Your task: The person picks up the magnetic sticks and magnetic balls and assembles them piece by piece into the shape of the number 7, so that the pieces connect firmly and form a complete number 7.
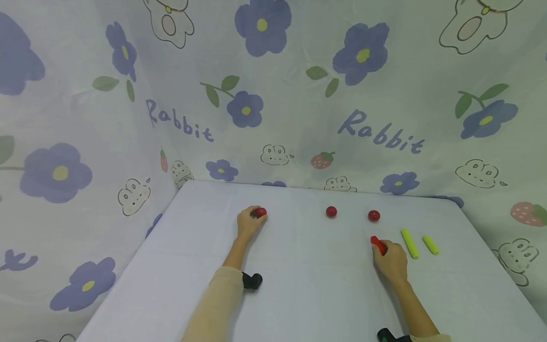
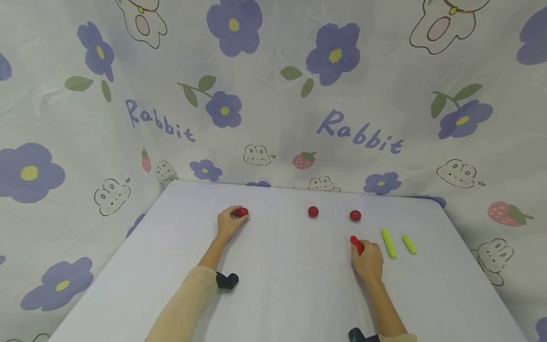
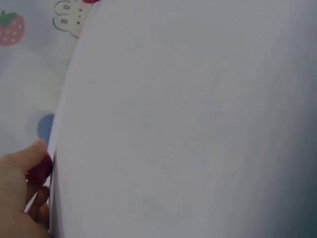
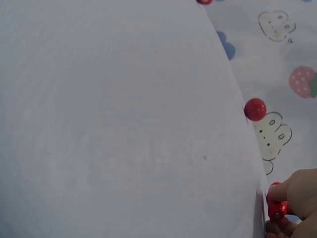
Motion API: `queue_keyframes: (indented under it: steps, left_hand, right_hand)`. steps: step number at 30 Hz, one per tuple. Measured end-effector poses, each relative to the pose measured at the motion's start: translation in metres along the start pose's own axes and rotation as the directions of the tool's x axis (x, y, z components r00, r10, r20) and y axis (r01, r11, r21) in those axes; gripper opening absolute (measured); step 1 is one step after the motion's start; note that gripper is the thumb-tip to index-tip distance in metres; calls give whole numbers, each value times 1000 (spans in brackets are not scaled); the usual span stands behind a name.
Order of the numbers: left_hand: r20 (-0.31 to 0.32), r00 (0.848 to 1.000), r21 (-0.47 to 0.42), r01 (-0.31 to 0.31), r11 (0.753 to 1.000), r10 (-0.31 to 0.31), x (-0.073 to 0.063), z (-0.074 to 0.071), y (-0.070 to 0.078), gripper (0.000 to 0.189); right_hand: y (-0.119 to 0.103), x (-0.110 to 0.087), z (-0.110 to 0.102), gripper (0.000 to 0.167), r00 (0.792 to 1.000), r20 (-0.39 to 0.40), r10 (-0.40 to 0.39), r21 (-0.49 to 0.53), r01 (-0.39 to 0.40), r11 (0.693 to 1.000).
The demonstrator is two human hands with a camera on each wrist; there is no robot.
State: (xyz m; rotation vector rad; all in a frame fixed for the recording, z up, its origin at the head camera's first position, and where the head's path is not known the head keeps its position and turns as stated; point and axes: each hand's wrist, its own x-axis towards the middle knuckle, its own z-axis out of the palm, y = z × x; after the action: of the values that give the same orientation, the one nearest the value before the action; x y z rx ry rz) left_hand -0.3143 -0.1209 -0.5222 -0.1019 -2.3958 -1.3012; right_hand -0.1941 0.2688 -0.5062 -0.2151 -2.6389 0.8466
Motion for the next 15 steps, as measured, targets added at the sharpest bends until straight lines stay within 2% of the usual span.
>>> queue_keyframes:
  steps: [6, 11, 15]
  left_hand:
    - [1, 1000, -47, 3, 999, -3, -5, 1, 4, 40]
    - [7, 1000, -94, -22, 995, 23, -8, 4, 5, 40]
    - [29, 998, -81, -46, 996, 49, -11, 7, 6, 40]
  right_hand:
    - [-7, 3, -1, 28, 997, 13, -74, 76, 73, 994]
    - [-11, 6, 1, 31, 990, 113, -87, 131, 72, 989]
    - [-14, 9, 5, 34, 977, 194, -85, 158, 54, 986]
